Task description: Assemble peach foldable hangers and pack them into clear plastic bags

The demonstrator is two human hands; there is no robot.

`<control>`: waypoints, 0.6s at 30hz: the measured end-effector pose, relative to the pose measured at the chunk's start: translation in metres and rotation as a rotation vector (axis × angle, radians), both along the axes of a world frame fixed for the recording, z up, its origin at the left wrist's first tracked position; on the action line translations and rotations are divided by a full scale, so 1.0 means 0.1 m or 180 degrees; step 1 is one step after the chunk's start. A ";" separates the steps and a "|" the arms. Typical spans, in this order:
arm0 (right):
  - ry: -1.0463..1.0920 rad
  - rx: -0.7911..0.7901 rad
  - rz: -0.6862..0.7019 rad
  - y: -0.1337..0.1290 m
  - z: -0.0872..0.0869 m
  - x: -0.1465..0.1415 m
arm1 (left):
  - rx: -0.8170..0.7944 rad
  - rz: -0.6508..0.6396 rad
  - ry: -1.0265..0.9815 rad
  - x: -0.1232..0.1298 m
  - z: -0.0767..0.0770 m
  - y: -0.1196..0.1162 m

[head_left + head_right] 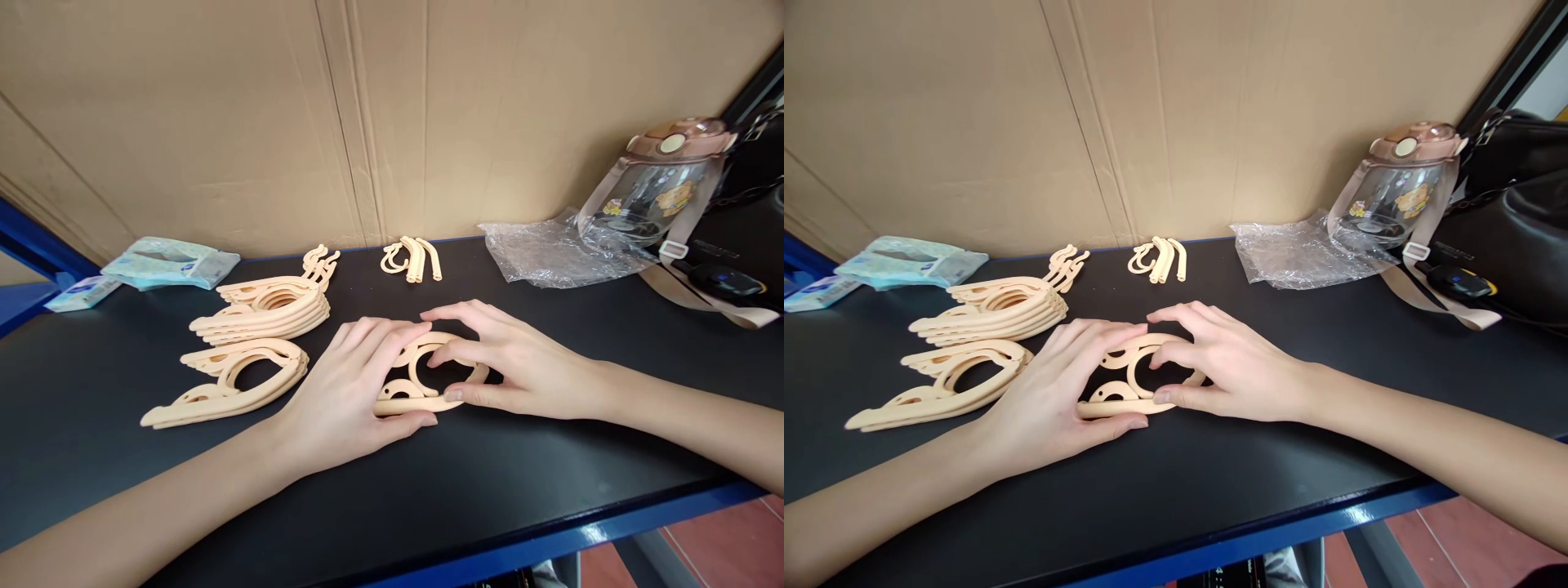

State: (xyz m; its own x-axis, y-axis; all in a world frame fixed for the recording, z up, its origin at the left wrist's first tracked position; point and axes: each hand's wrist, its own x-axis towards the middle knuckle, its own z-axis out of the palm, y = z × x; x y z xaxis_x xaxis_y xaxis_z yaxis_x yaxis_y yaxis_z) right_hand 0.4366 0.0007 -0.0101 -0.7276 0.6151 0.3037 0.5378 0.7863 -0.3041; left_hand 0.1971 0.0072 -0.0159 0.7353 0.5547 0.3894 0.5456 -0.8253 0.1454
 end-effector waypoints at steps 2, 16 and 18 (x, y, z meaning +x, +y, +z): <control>-0.0041 -0.0005 0.0121 0.01 0.00 0.00 | 0.0174 -0.0099 0.0037 0.00 0.01 -0.01; 0.0045 -0.0193 0.0351 0.01 -0.01 -0.02 | -0.0202 -0.0215 0.0121 0.00 0.06 -0.02; 0.0042 -0.0195 0.0366 0.01 -0.02 -0.02 | -0.0159 -0.0221 0.0128 0.00 0.05 -0.02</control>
State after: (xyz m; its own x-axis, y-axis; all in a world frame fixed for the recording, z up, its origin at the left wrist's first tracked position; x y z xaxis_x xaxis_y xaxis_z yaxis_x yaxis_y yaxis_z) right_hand 0.4350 0.0021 -0.0121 -0.7905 0.5456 0.2782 0.4409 0.8223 -0.3598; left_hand 0.1972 0.0056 -0.0107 0.7872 0.5198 0.3319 0.4935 -0.8537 0.1665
